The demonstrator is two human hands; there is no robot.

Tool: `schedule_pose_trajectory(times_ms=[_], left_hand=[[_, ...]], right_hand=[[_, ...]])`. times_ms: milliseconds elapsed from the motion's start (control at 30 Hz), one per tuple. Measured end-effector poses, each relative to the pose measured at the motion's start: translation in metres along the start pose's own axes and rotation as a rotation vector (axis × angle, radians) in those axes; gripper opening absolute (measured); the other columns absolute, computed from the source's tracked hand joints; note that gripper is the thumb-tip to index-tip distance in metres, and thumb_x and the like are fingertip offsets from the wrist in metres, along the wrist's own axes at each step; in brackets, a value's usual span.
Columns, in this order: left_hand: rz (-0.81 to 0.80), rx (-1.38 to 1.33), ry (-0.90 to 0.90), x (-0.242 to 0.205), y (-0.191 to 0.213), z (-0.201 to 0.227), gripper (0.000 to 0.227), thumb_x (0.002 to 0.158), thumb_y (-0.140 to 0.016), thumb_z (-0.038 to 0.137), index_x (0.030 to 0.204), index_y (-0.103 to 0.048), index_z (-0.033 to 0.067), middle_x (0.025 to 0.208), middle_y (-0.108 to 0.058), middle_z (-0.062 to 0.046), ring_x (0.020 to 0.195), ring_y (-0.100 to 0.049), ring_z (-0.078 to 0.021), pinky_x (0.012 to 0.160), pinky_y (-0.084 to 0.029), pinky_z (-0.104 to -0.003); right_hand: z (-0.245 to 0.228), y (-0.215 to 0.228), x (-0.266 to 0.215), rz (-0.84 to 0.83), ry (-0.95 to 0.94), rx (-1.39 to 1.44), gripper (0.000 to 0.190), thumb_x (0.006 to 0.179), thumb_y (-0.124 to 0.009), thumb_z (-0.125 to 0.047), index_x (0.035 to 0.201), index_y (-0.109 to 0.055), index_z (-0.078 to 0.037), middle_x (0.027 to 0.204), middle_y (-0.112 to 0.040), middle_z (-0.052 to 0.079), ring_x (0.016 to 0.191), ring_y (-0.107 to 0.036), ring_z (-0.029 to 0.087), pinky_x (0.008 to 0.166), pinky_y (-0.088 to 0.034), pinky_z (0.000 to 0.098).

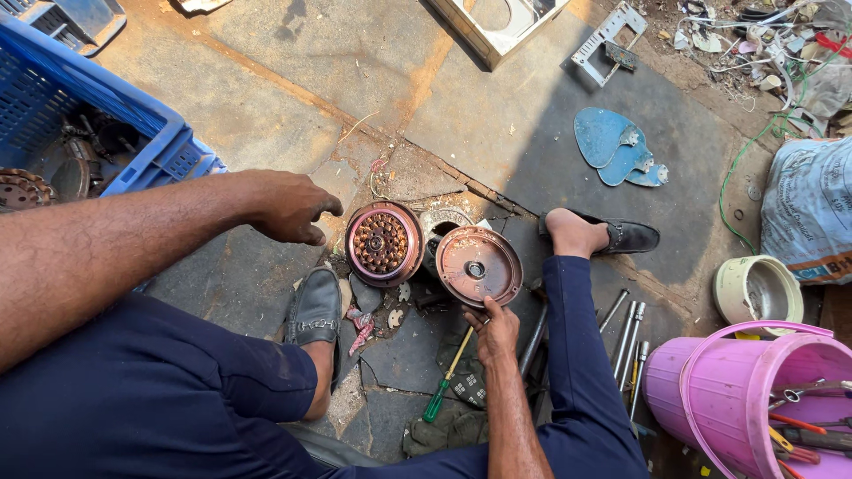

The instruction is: The person uses a screwdriver to remove screws from a circular motor housing, then separates the casing to reveal the internal copper windings. The person places the separated parts on the floor.

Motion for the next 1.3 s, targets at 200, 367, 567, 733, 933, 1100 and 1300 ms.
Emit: schedule_pose_trajectory(times_ms=[200, 367, 567, 733, 933, 1100, 1300], left_hand=[[-0.004, 0.012, -0.020, -0.003, -0.002, 0.000, 0.067, 0.091, -0.070, 0.040, 0.148, -0.048, 0.0146, 0.129, -0.070, -0.013, 0.124, -0.066, -0.0305, 0.108, -0.051, -0.044], [-0.007, -0.014, -0.012, -0.010, -0.009, -0.004, 0.068, 0.091, -0.070, 0.039, 0.150, -0.047, 0.0128, 0.129, -0.070, -0.014, 0.123, -0.067, -0.0301, 0.108, -0.052, -0.043], [-0.114, 0.054, 0.052, -0.017, -0.025, -0.010, 0.068, 0.095, -0.067, 0.043, 0.152, -0.043, 0.0136, 0.133, -0.069, -0.012, 0.128, -0.065, -0.0285, 0.112, -0.050, -0.043], [-0.175, 0.164, 0.082, -0.022, -0.036, -0.015, 0.064, 0.095, -0.068, 0.042, 0.150, -0.046, 0.0160, 0.140, -0.064, -0.012, 0.133, -0.061, -0.0290, 0.114, -0.049, -0.041], [-0.230, 0.187, 0.114, -0.020, -0.047, -0.022, 0.065, 0.095, -0.067, 0.044, 0.150, -0.045, 0.0162, 0.142, -0.063, -0.011, 0.134, -0.061, -0.0280, 0.115, -0.049, -0.041], [-0.238, 0.196, 0.100, 0.004, -0.042, -0.009, 0.066, 0.095, -0.066, 0.045, 0.151, -0.043, 0.0165, 0.143, -0.062, -0.010, 0.134, -0.062, -0.0272, 0.115, -0.049, -0.041], [-0.138, 0.171, 0.046, 0.004, -0.015, 0.011, 0.067, 0.094, -0.066, 0.046, 0.150, -0.042, 0.0160, 0.142, -0.061, -0.010, 0.134, -0.061, -0.0280, 0.114, -0.049, -0.042]], right_hand=[[-0.005, -0.002, -0.011, 0.001, -0.001, -0.029, 0.023, 0.097, -0.061, -0.015, 0.111, -0.062, 0.003, 0.100, -0.073, 0.015, 0.085, -0.074, 0.030, 0.073, -0.061, 0.0383], [0.002, -0.011, -0.018, -0.041, -0.049, 0.032, 0.025, 0.096, -0.062, -0.015, 0.111, -0.063, 0.005, 0.099, -0.072, 0.017, 0.084, -0.075, 0.030, 0.072, -0.060, 0.0372], [-0.002, -0.024, -0.031, -0.014, -0.075, 0.004, 0.027, 0.096, -0.062, -0.015, 0.110, -0.063, 0.007, 0.099, -0.072, 0.018, 0.083, -0.075, 0.030, 0.069, -0.061, 0.0364], [-0.043, -0.032, -0.041, -0.042, -0.037, 0.088, 0.027, 0.095, -0.062, -0.015, 0.111, -0.064, 0.007, 0.099, -0.073, 0.017, 0.082, -0.075, 0.028, 0.069, -0.061, 0.0356], [-0.127, 0.011, -0.066, -0.020, 0.182, 0.248, 0.028, 0.097, -0.061, -0.015, 0.113, -0.064, 0.007, 0.098, -0.074, 0.017, 0.081, -0.074, 0.026, 0.068, -0.061, 0.0338], [-0.186, 0.063, -0.079, 0.085, 0.301, 0.175, 0.026, 0.098, -0.060, -0.013, 0.113, -0.064, 0.008, 0.098, -0.075, 0.016, 0.083, -0.074, 0.026, 0.070, -0.061, 0.0337], [-0.169, 0.065, -0.061, 0.087, 0.253, 0.032, 0.025, 0.097, -0.059, -0.015, 0.111, -0.065, 0.006, 0.096, -0.075, 0.016, 0.081, -0.075, 0.025, 0.068, -0.062, 0.0334]])
Point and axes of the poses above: each hand's wrist, its own x-axis towards the middle knuckle, its own y-axis out of the back of the hand, z = x × y, the point moved 6 cm from there along x, towards the middle knuckle
